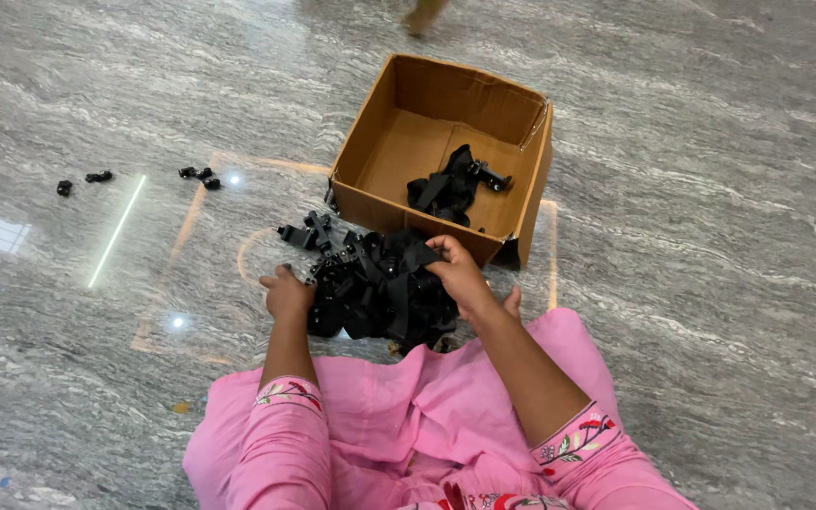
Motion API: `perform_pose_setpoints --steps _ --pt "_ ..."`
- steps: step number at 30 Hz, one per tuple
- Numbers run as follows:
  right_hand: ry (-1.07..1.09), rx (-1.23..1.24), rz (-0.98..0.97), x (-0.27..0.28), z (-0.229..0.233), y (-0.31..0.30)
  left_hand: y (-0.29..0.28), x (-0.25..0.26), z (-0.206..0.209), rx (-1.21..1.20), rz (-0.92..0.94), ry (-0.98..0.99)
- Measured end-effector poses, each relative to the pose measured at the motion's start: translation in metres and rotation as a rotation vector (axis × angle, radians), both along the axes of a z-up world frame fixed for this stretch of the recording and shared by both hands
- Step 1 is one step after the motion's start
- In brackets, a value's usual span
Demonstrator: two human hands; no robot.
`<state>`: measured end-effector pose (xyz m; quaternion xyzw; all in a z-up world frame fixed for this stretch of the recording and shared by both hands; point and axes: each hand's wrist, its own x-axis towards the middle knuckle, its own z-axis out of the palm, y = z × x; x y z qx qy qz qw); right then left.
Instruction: The person sits on the floor and assembles small black plastic components by hand. They pick up parts from a pile and a cardboard box, connect them together, and place the assembled units back into the box.
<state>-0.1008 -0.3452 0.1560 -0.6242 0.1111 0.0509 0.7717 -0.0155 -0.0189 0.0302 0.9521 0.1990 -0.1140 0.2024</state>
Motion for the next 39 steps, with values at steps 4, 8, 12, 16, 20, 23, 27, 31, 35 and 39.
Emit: perform_pose_setpoints --steps 4,8,12,16,20,23,27,31,35,39 --pt "-0.049 -0.052 0.007 -0.001 0.001 0.001 -0.003 -0.006 0.023 0.075 0.009 -0.055" --pt "-0.040 -0.037 0.009 -0.001 0.002 0.000 0.005 -0.001 0.003 0.065 -0.058 0.014" --pt "-0.049 -0.027 0.002 -0.001 -0.006 -0.002 0.009 0.008 -0.026 -0.012 -0.088 -0.040" --pt "-0.090 -0.072 0.007 0.002 -0.015 -0.001 0.010 0.012 -0.040 -0.087 -0.123 -0.044" --pt "-0.089 -0.081 0.013 0.001 -0.007 0.001 0.010 0.016 -0.045 -0.090 -0.110 -0.028" --pt "-0.028 -0.120 0.007 -0.005 0.008 0.003 0.011 0.015 -0.044 -0.075 -0.131 -0.060" --pt "-0.040 -0.103 0.013 -0.005 0.010 0.003 0.010 0.015 -0.042 -0.080 -0.100 -0.087" --pt "-0.025 -0.139 -0.013 0.010 -0.018 -0.001 0.012 0.014 -0.036 -0.101 -0.037 -0.068" --pt "0.024 -0.145 -0.034 0.023 -0.042 -0.005 0.016 0.013 -0.022 -0.246 0.040 -0.038" --pt "0.061 -0.137 -0.081 0.027 -0.047 -0.009 0.006 0.013 0.008 -0.233 0.066 -0.227"
